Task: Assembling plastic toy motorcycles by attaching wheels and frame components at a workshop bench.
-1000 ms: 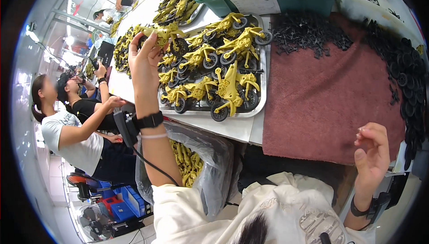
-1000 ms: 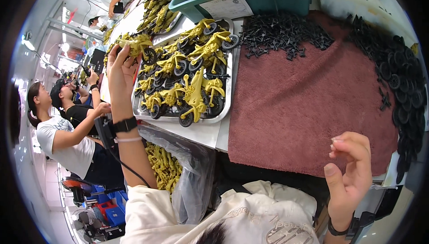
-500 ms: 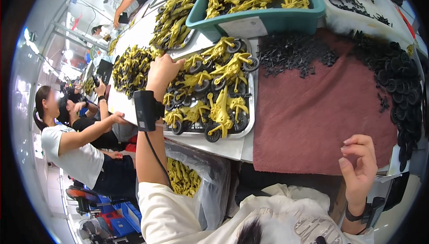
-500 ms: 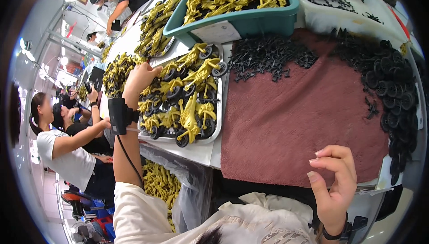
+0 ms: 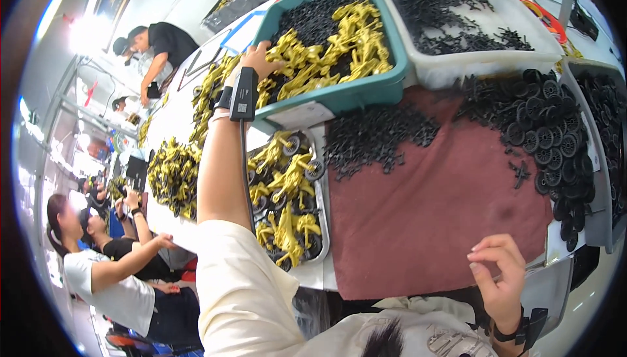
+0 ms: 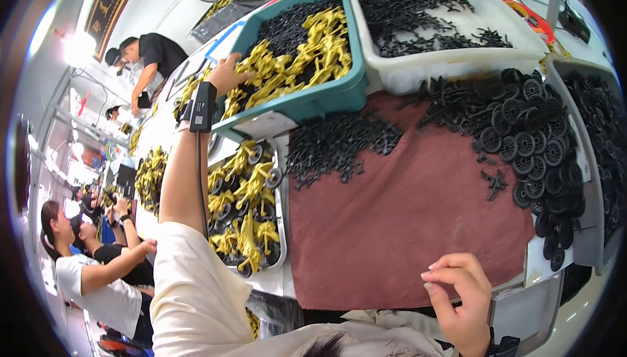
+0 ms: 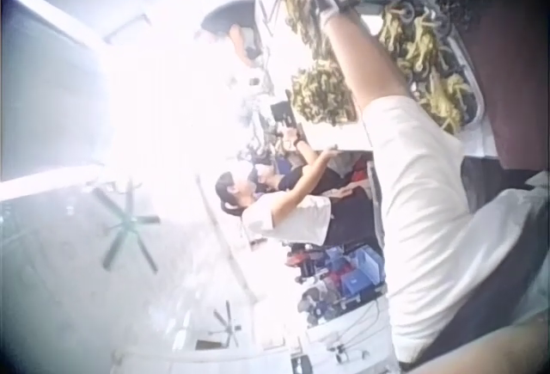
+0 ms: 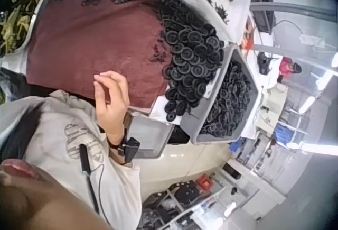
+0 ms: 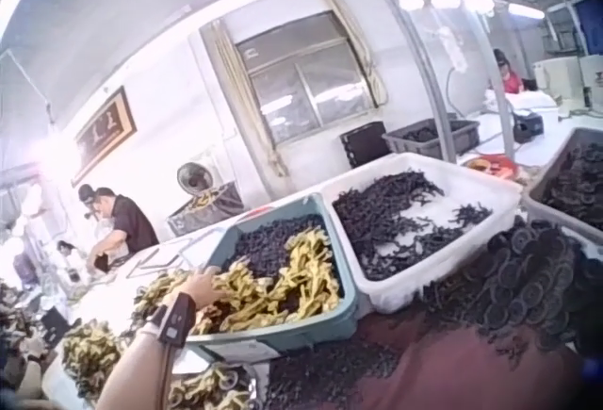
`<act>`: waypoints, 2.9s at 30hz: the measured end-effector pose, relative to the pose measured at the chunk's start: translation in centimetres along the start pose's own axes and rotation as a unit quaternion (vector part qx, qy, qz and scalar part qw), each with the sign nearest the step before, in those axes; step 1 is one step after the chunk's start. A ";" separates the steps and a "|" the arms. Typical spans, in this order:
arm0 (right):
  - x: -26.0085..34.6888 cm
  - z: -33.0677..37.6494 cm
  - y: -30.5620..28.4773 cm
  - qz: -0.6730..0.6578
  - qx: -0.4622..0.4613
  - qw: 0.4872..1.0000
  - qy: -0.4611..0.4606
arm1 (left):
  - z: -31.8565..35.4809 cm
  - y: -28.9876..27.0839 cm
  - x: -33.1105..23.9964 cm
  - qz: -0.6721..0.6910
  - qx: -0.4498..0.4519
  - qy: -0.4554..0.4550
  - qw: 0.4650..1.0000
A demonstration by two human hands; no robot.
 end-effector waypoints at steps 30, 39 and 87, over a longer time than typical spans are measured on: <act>0.8 1.1 2.7 0.004 0.052 0.997 -0.053 | 3.1 -3.3 5.0 0.108 -0.095 -0.120 0.982; 1.7 1.5 2.4 0.028 0.058 0.995 -0.083 | 10.4 -9.1 1.7 0.159 -0.270 -0.004 0.950; 5.8 -2.2 4.8 0.005 0.035 0.975 -0.220 | 36.9 -7.7 -25.6 0.499 -0.219 0.194 0.815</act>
Point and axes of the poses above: each hand's wrist, its own z-axis away from the middle knuckle, its own y-axis out of the palm, x = y × z, the point moved 8 cm from there along -z, towards the middle knuckle, and after that the axes turned 4 degrees about -x, right-handed, at the moved point
